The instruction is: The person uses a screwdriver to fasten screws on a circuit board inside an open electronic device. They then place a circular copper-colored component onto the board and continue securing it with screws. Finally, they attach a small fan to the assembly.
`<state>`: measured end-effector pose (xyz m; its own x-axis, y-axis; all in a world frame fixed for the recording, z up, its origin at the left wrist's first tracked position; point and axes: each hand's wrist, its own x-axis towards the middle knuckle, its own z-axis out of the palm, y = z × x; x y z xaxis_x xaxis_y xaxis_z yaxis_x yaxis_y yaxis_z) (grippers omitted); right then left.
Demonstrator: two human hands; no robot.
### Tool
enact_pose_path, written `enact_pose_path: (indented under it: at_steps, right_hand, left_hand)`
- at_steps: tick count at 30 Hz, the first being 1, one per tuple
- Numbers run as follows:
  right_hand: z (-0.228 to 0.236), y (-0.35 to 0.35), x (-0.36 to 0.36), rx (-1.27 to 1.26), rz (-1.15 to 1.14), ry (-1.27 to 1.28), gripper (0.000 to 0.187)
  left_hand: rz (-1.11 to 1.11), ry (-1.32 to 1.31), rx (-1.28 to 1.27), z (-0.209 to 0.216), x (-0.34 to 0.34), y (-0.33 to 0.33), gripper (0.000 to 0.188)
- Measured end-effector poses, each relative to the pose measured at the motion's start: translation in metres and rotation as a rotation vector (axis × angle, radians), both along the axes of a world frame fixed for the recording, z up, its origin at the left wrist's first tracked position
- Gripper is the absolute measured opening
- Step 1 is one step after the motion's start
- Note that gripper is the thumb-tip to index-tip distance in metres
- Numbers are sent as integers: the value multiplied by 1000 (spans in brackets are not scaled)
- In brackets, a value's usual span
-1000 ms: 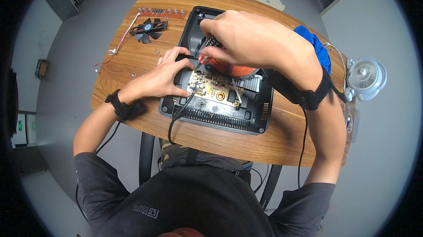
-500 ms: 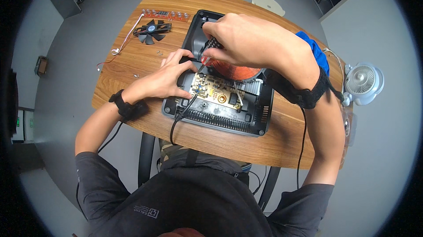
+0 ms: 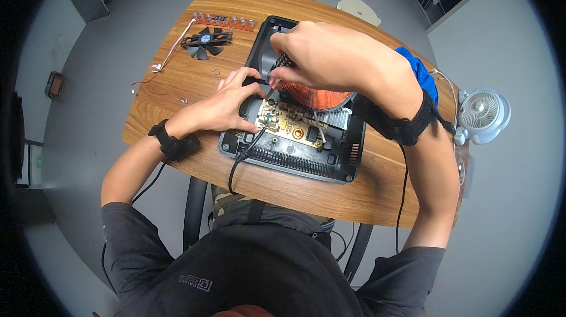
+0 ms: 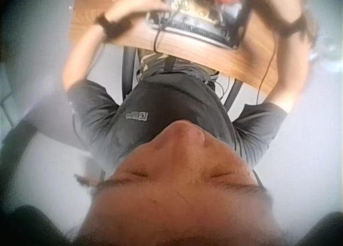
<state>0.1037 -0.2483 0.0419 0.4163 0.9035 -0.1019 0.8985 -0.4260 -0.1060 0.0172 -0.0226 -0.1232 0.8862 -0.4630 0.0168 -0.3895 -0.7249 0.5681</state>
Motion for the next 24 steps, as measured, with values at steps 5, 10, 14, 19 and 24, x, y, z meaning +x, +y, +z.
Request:
enact_pose_path:
  at_steps: [5,10,14,19,24]
  right_hand:
    - [5,14,-4,-49,-7,-13,41]
    - [6,25,-7,-86,-77,-32,46]
    - [13,32,-7,-112,-120,52,42]
    - [19,34,-2,-265,-233,221,47]
    - [30,39,-9,-276,-275,227,50]
  left_hand:
    - [1,-15,-7,-3,1,1,71]
    - [-23,-38,-30,-5,2,0,73]
    - [-21,-31,-29,-1,0,0,73]
    - [-11,7,-23,2,1,-3,71]
    - [-7,-10,14,2,1,-3,71]
